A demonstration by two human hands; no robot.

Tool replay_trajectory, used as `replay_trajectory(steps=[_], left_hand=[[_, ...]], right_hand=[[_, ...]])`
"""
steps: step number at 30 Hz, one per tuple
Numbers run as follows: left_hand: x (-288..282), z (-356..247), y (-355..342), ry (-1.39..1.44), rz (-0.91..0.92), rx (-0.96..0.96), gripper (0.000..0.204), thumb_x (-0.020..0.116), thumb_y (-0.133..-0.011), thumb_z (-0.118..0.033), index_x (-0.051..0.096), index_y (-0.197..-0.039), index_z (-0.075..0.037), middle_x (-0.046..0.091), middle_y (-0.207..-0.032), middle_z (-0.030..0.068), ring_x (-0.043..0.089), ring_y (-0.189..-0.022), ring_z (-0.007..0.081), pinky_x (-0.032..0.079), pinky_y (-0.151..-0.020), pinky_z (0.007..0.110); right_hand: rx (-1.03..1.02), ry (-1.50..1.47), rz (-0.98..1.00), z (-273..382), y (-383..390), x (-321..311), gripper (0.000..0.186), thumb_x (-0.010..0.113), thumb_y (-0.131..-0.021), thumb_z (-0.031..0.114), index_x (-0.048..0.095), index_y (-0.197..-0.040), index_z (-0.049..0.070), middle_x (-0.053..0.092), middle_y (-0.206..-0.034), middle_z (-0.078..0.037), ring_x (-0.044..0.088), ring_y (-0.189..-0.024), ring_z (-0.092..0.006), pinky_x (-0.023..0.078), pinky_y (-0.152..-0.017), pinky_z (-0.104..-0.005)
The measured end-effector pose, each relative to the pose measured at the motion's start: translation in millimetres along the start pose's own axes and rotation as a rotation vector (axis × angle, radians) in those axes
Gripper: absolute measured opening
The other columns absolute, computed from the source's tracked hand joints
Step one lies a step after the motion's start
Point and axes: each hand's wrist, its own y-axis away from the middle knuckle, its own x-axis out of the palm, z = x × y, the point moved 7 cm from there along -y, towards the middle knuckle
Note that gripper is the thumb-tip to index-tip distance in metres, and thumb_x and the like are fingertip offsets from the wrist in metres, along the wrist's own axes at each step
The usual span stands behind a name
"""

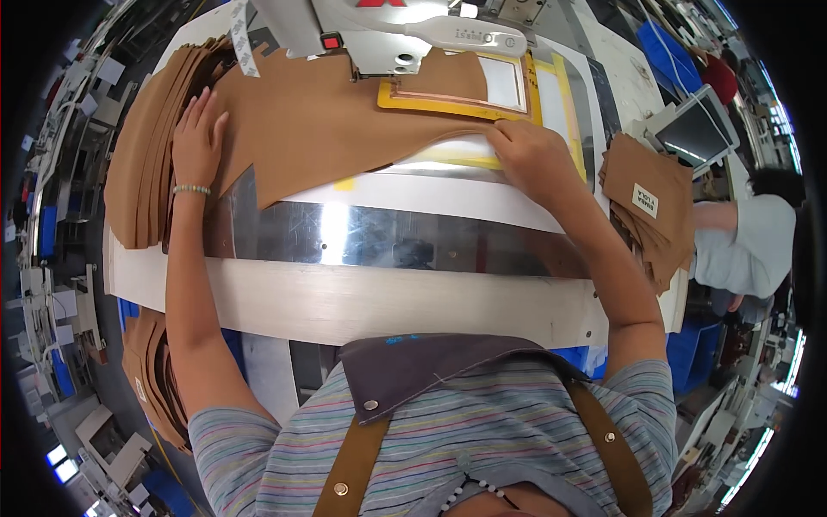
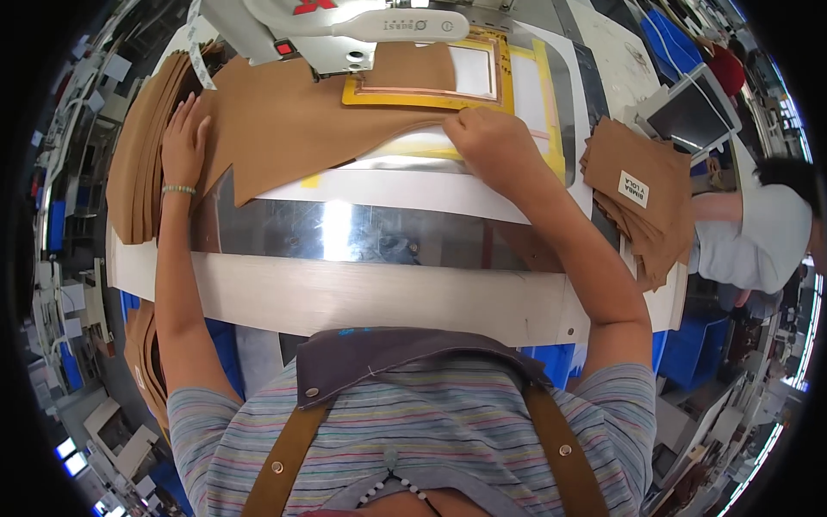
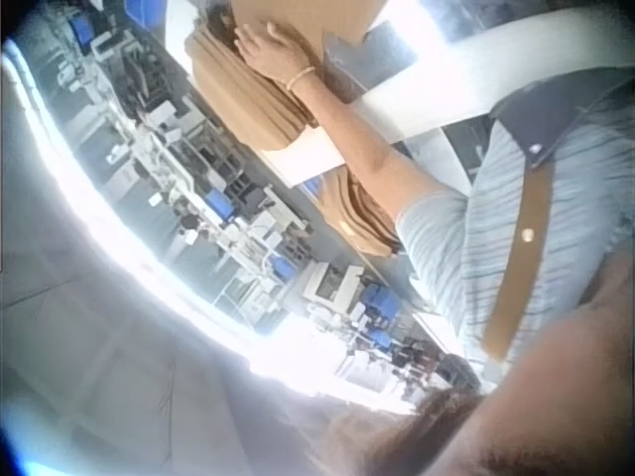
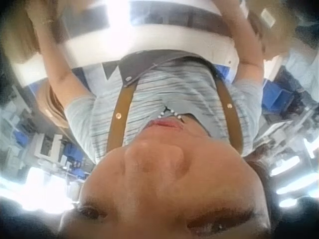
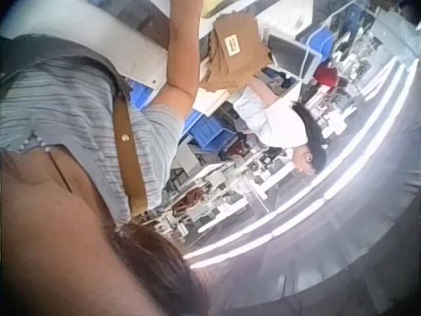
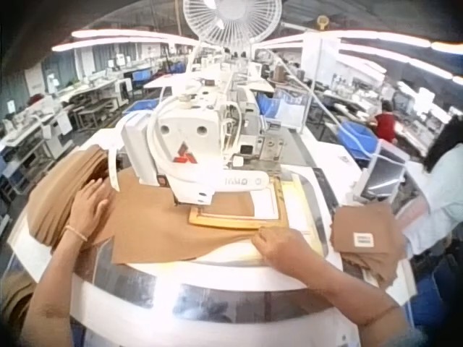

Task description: The recorder is using an industrial sewing machine to sew labels onto rectangular brown leather pieces.

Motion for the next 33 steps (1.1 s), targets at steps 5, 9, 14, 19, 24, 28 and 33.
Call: replay_trajectory(steps=[5,9,14,19,24,28,33], left_hand=[[-76,-132,28,0.342,0.164,0.285,0.042,0.078,-0.089,-0.019,0.070,-0.128,-0.003,0.072,-0.114,0.0147,0.068,-0.101,0.0346,0.057,-0.081,0.043],[-81,-148,62,0.158,0.213,0.374,0.040,0.071,-0.087,-0.008,0.070,-0.126,-0.001,0.072,-0.117,0.0113,0.070,-0.103,0.0295,0.059,-0.083,0.039],[-61,-123,74,0.074,0.206,0.336,0.044,0.068,-0.086,-0.002,0.068,-0.130,0.000,0.072,-0.119,0.0110,0.071,-0.101,0.0276,0.060,-0.083,0.037],[-54,-132,42,0.055,0.010,0.348,0.044,0.070,-0.083,0.001,0.070,-0.127,-0.001,0.075,-0.117,0.0105,0.072,-0.094,0.0272,0.060,-0.078,0.037],[-24,-179,-7,0.094,-0.024,0.496,0.040,0.068,-0.084,-0.002,0.070,-0.124,0.000,0.076,-0.118,0.0100,0.073,-0.101,0.0257,0.060,-0.083,0.037],[-2,-213,-37,0.129,-0.112,0.591,0.034,0.067,-0.086,-0.006,0.071,-0.119,-0.002,0.076,-0.119,0.0097,0.073,-0.106,0.0240,0.060,-0.089,0.035],[8,-226,-55,0.225,-0.072,0.494,0.025,0.069,-0.086,-0.004,0.072,-0.110,-0.003,0.075,-0.116,0.0097,0.072,-0.107,0.0259,0.059,-0.091,0.036]], right_hand=[[-0.055,0.033,-0.045,8,-2,-3,0.013,0.070,-0.082,0.004,0.067,-0.094,0.006,0.069,-0.093,-0.005,0.071,-0.085,-0.0237,0.058,-0.070,-0.0357],[-0.093,-0.023,-0.056,11,-6,3,0.013,0.071,-0.081,0.004,0.067,-0.093,0.006,0.068,-0.094,-0.004,0.070,-0.088,-0.0227,0.058,-0.070,-0.0351],[-0.119,-0.021,-0.098,14,-8,2,0.014,0.071,-0.079,0.005,0.066,-0.092,0.008,0.065,-0.092,-0.003,0.069,-0.088,-0.0210,0.058,-0.070,-0.0341],[-0.086,0.084,-0.104,-1,5,-11,0.013,0.071,-0.078,0.005,0.066,-0.089,0.008,0.064,-0.092,-0.002,0.067,-0.089,-0.0192,0.057,-0.070,-0.0322],[-0.013,0.204,-0.050,-35,41,-22,0.013,0.071,-0.075,0.003,0.064,-0.084,0.009,0.062,-0.091,-0.001,0.066,-0.091,-0.0188,0.057,-0.067,-0.0322],[0.048,0.262,-0.034,-65,66,-23,0.013,0.071,-0.075,0.004,0.064,-0.083,0.010,0.063,-0.092,-0.001,0.066,-0.090,-0.0188,0.057,-0.067,-0.0317],[0.143,0.308,-0.128,-89,69,-32,0.013,0.070,-0.077,0.003,0.066,-0.087,0.009,0.065,-0.093,-0.002,0.068,-0.088,-0.0208,0.056,-0.063,-0.0362]])
